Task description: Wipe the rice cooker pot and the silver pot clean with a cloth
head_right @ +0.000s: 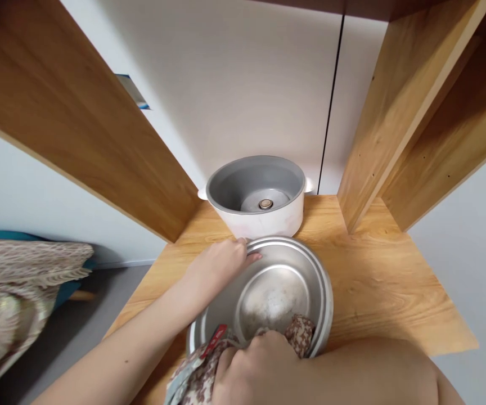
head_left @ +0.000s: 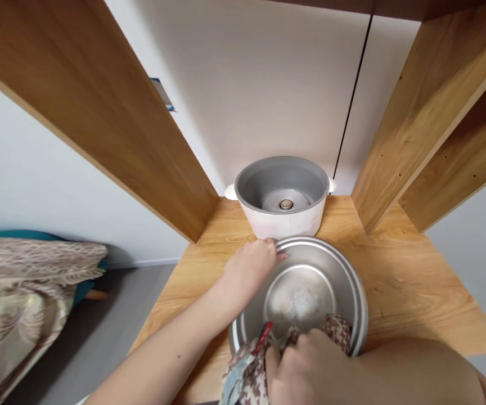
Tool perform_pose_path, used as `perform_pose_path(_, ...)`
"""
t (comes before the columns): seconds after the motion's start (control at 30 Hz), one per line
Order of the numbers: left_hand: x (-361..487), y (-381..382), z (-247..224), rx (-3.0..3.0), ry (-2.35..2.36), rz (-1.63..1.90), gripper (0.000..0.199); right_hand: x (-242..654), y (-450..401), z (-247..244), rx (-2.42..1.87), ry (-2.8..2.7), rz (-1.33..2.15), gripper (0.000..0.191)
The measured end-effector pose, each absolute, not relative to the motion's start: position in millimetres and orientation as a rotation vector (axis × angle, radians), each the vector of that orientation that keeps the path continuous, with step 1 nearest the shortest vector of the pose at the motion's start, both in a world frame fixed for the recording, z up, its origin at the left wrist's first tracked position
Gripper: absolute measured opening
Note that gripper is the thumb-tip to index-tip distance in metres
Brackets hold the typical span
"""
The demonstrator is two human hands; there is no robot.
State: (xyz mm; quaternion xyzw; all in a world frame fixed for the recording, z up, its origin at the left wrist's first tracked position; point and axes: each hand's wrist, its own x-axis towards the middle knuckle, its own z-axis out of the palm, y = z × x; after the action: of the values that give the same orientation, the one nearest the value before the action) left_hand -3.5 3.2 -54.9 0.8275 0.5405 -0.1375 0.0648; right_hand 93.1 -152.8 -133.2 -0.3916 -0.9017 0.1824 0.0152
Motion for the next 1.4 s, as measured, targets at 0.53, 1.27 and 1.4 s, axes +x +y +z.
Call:
perform_pose_path(0.53, -9, 7, -63, 2.545, 1.631, -0.266, 0.035, 124, -128, -88, -1.041, -2.919, 0.946, 0.059)
perform_pose_path(1.27, 0, 4, -51, 2.498, 1.617, -0.441, 0.046, 132, -126, -66, -1.042, -2.962, 0.963, 0.040)
perform_pose_path(1.4, -1, 4, -53, 2.487, 1.617, -0.409, 0.046, 130, -125, -58, -0.977, -3.083, 0.861, 0.043)
